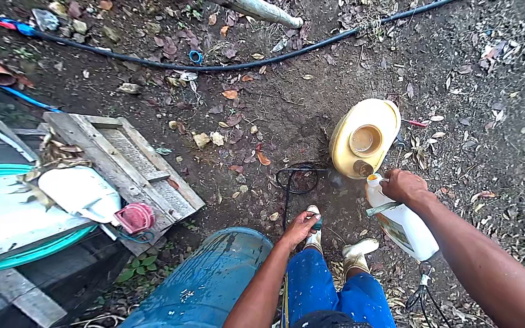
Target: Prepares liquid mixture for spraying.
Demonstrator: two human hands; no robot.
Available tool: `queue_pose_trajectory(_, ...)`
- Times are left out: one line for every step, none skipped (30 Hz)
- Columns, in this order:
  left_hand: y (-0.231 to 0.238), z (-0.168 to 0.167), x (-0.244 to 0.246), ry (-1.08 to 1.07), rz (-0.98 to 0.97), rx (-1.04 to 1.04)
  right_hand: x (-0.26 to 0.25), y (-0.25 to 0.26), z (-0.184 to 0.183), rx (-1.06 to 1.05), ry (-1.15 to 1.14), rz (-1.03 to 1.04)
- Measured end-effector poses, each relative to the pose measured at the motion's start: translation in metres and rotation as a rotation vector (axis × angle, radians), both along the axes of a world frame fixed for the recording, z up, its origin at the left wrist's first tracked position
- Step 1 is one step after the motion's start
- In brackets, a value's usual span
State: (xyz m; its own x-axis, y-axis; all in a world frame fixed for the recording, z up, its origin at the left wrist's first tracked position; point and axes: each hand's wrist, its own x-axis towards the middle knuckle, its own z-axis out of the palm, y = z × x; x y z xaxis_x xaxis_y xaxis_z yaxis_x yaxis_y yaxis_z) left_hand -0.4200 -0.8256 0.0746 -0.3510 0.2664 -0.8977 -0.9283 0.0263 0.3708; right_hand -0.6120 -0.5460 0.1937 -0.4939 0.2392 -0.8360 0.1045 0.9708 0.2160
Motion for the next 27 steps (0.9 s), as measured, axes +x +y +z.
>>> queue_pose_trajectory(0.000, 0.000, 0.000, 0.000, 0.002, -0.001, 0.000, 0.000, 0.000, 0.003, -0.001, -0.001)
queue_pose_trajectory(-0.001, 0.000, 0.000, 0.002, 0.002, -0.001, 0.000, -0.001, 0.001, 0.001, -0.003, -0.004)
queue_pose_trajectory(-0.001, 0.000, 0.000, 0.003, 0.003, 0.000, 0.000, -0.001, 0.001, -0.002, -0.008, -0.004)
queue_pose_trajectory(-0.001, 0.000, -0.001, 0.003, 0.005, -0.002, 0.000, 0.000, 0.001, -0.005, -0.007, -0.004)
queue_pose_trajectory(-0.002, 0.001, -0.003, 0.001, 0.006, -0.006, 0.000, 0.000, 0.002, -0.011, -0.005, -0.008)
queue_pose_trajectory(-0.001, 0.003, -0.004, -0.002, 0.005, -0.011, 0.000, 0.001, 0.002, -0.018, 0.001, -0.014)
queue_pose_trajectory(-0.001, 0.004, -0.006, -0.002, -0.001, -0.016, 0.001, 0.002, 0.003, -0.025, 0.013, -0.019)
queue_pose_trajectory(0.000, 0.006, -0.008, 0.003, -0.016, -0.023, 0.003, 0.004, 0.004, -0.033, 0.032, -0.027)
queue_pose_trajectory(0.001, 0.008, -0.010, 0.012, -0.036, -0.036, 0.005, 0.007, 0.006, -0.045, 0.054, -0.038)
queue_pose_trajectory(0.003, 0.010, -0.015, 0.022, -0.064, -0.050, 0.008, 0.011, 0.008, -0.058, 0.071, -0.051)
queue_pose_trajectory(0.006, 0.014, -0.021, 0.040, -0.102, -0.064, 0.010, 0.016, 0.010, -0.073, 0.088, -0.068)
queue_pose_trajectory(0.011, 0.020, -0.027, 0.066, -0.148, -0.075, 0.014, 0.022, 0.012, -0.094, 0.104, -0.086)
queue_pose_trajectory(0.018, 0.027, -0.035, 0.106, -0.202, -0.090, 0.019, 0.028, 0.013, -0.117, 0.119, -0.110)
queue_pose_trajectory(0.027, 0.034, -0.043, 0.157, -0.264, -0.110, 0.026, 0.035, 0.015, -0.141, 0.137, -0.137)
queue_pose_trajectory(0.038, 0.042, -0.052, 0.220, -0.329, -0.138, 0.035, 0.041, 0.018, -0.167, 0.157, -0.163)
queue_pose_trajectory(0.051, 0.052, -0.061, 0.288, -0.388, -0.172, 0.046, 0.047, 0.021, -0.192, 0.178, -0.184)
queue_pose_trajectory(0.066, 0.064, -0.070, 0.358, -0.435, -0.210, 0.058, 0.051, 0.025, -0.218, 0.192, -0.199)
queue_pose_trajectory(0.082, 0.076, -0.079, 0.437, -0.457, -0.245, 0.071, 0.055, 0.029, -0.246, 0.201, -0.212)
queue_pose_trajectory(0.099, 0.084, -0.086, 0.517, -0.473, -0.277, 0.086, 0.058, 0.032, -0.271, 0.208, -0.217)
queue_pose_trajectory(0.116, 0.090, -0.091, 0.588, -0.498, -0.314, 0.102, 0.060, 0.035, -0.292, 0.218, -0.220)
queue_pose_trajectory(0.133, 0.093, -0.094, 0.632, -0.545, -0.351, 0.118, 0.062, 0.038, -0.312, 0.226, -0.226)
queue_pose_trajectory(0.149, 0.095, -0.096, 0.653, -0.613, -0.385, 0.134, 0.065, 0.040, -0.328, 0.235, -0.230)
queue_pose_trajectory(0.163, 0.097, -0.097, 0.644, -0.691, -0.411, 0.148, 0.069, 0.041, -0.342, 0.254, -0.234)
queue_pose_trajectory(0.176, 0.101, -0.097, 0.624, -0.763, -0.431, 0.160, 0.074, 0.041, -0.351, 0.275, -0.243)
queue_pose_trajectory(0.188, 0.105, -0.096, 0.602, -0.833, -0.450, 0.171, 0.080, 0.040, -0.361, 0.297, -0.259)
queue_pose_trajectory(0.200, 0.107, -0.093, 0.583, -0.893, -0.467, 0.181, 0.085, 0.039, -0.371, 0.313, -0.274)
queue_pose_trajectory(0.211, 0.109, -0.088, 0.565, -0.947, -0.482, 0.189, 0.090, 0.037, -0.380, 0.319, -0.290)
